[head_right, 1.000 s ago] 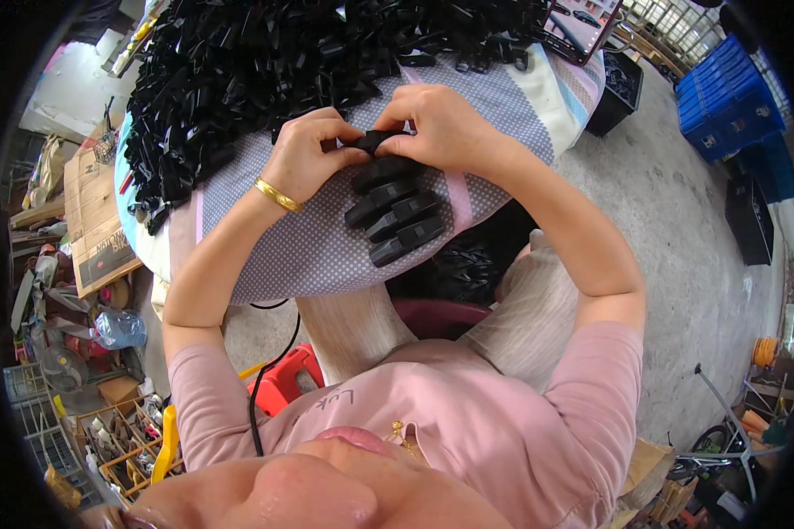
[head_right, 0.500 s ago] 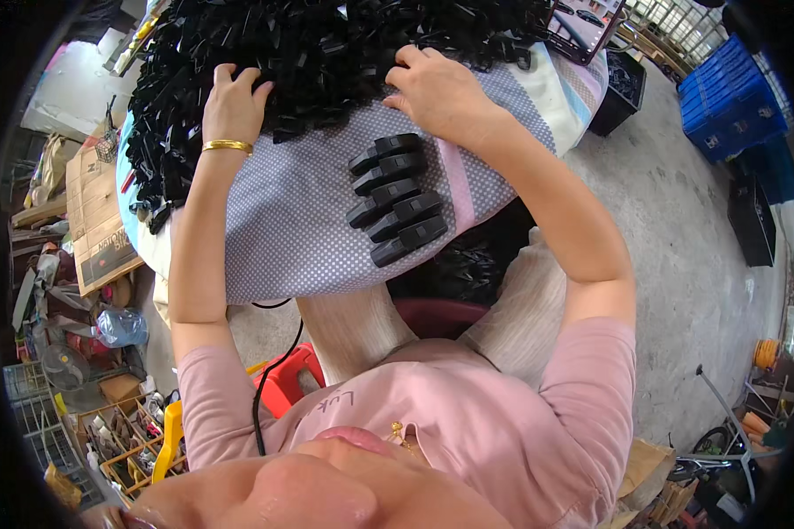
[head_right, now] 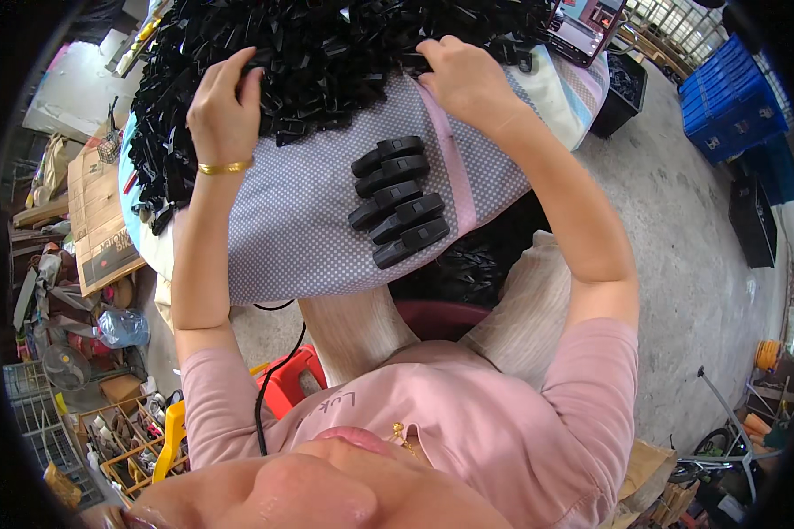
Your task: Sorting and arranging black plastic hair clips on a mesh tray.
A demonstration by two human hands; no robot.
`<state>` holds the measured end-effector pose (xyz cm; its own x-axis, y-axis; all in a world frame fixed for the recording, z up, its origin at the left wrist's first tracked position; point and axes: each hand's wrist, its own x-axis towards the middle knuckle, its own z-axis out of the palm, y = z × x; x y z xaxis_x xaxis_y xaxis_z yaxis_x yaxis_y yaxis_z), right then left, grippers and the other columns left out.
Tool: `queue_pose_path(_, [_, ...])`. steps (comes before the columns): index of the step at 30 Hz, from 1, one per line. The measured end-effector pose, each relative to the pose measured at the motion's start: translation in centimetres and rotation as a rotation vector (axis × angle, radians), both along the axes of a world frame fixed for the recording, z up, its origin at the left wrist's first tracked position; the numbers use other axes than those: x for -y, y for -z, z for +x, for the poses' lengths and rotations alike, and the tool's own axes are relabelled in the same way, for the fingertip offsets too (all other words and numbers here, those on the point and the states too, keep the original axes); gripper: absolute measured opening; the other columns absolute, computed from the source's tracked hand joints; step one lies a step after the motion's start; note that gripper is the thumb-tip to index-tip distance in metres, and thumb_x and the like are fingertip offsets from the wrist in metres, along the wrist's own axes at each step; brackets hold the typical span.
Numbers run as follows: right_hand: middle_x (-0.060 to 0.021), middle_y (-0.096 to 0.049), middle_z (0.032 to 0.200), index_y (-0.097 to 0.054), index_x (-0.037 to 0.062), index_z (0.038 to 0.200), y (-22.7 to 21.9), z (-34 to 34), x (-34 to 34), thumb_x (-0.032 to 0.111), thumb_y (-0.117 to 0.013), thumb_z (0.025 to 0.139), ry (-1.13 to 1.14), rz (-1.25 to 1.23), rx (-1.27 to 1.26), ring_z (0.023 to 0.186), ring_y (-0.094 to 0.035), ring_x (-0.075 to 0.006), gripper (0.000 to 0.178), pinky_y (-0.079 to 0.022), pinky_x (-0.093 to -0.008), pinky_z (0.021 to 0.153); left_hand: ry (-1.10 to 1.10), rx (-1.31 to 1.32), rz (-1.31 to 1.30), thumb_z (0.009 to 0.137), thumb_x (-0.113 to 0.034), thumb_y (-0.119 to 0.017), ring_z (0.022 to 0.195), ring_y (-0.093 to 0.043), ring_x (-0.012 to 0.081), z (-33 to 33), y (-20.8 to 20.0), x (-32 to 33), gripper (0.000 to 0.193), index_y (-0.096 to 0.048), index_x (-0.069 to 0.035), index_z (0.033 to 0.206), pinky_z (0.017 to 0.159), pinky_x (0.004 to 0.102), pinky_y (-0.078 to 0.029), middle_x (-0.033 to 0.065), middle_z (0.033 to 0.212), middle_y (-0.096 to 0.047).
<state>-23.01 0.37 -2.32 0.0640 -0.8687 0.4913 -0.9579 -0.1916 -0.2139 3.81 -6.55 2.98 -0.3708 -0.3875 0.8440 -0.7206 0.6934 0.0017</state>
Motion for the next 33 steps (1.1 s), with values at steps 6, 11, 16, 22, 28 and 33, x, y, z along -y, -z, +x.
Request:
queue_pose_path(6, [-0.0136,-0.064,0.102,-0.06,0.0061,0.112,0.5,-1.0,-0.1,0.019,-0.066,0.08,-0.05,-0.059,0.002,0.093,-0.063,-0.0319,0.035,-0.051,-0.0364,0.081,0.537,-0.17,0.9,0.079,-0.007,-0.07,0.068,-0.063,0.0135,-2.8,2.4,-4.7,0.029,-0.066,-0.006,0.107,0.062,0.025,-0.051,0.0092,0.086,-0.068])
queue_pose_path(11, [-0.0136,-0.066,0.097,-0.062,0.0047,0.107,0.1,-0.8,-0.4,0.02,-0.064,0.082,-0.123,-0.069,0.098,0.086,-0.064,-0.0287,0.029,-0.051,-0.0343,0.076,0.464,-0.137,1.192,0.079,-0.009,-0.069,0.073,-0.064,0.0167,-3.1,3.3,-4.7,0.033,-0.065,-0.009,0.111,0.069,0.0259,-0.053,0.0113,0.091,-0.066])
queue_pose_path(16, [-0.0071,-0.064,0.084,-0.06,0.0033,0.108,-1.5,-0.8,-1.8,0.016,-0.056,0.091,-0.251,0.075,0.34,0.068,-0.058,-0.013,0.022,-0.047,-0.0251,0.065,0.294,0.214,0.674,0.078,-0.014,-0.068,0.084,-0.063,0.0284,-2.9,3.7,-5.1,0.027,-0.068,-0.008,0.105,0.077,0.0346,-0.052,0.011,0.093,-0.06])
queue_pose_path(22, [-0.0035,-0.059,0.074,-0.059,0.0021,0.104,-2.5,1.4,-4.4,0.013,-0.054,0.092,-0.399,0.404,0.529,0.066,-0.055,-0.007,0.017,-0.044,-0.0215,0.059,0.355,0.307,0.807,0.078,-0.02,-0.068,0.083,-0.062,0.0295,-2.8,2.8,-5.4,0.023,-0.068,-0.006,0.097,0.073,0.0355,-0.052,0.0124,0.09,-0.059])
queue_pose_path(28, [-0.0066,-0.064,0.079,-0.059,0.0004,0.103,-2.5,1.3,-5.5,0.012,-0.064,0.084,-0.529,0.476,0.445,0.071,-0.058,-0.0129,0.022,-0.047,-0.0268,0.066,0.392,0.334,0.807,0.077,-0.02,-0.063,0.081,-0.063,0.032,-3.0,2.3,-7.5,0.03,-0.061,-0.008,0.105,0.07,0.0392,-0.052,0.0133,0.091,-0.063])
queue_pose_path(33, [-0.0082,-0.064,0.086,-0.062,0.0,0.105,-2.1,0.4,-5.1,0.012,-0.066,0.081,-0.533,0.423,0.379,0.076,-0.059,-0.0148,0.027,-0.047,-0.028,0.067,0.338,0.282,0.676,0.081,-0.019,-0.059,0.074,-0.065,0.0308,-3.0,3.8,-6.5,0.035,-0.059,-0.01,0.116,0.067,0.0378,-0.053,0.0138,0.085,-0.066])
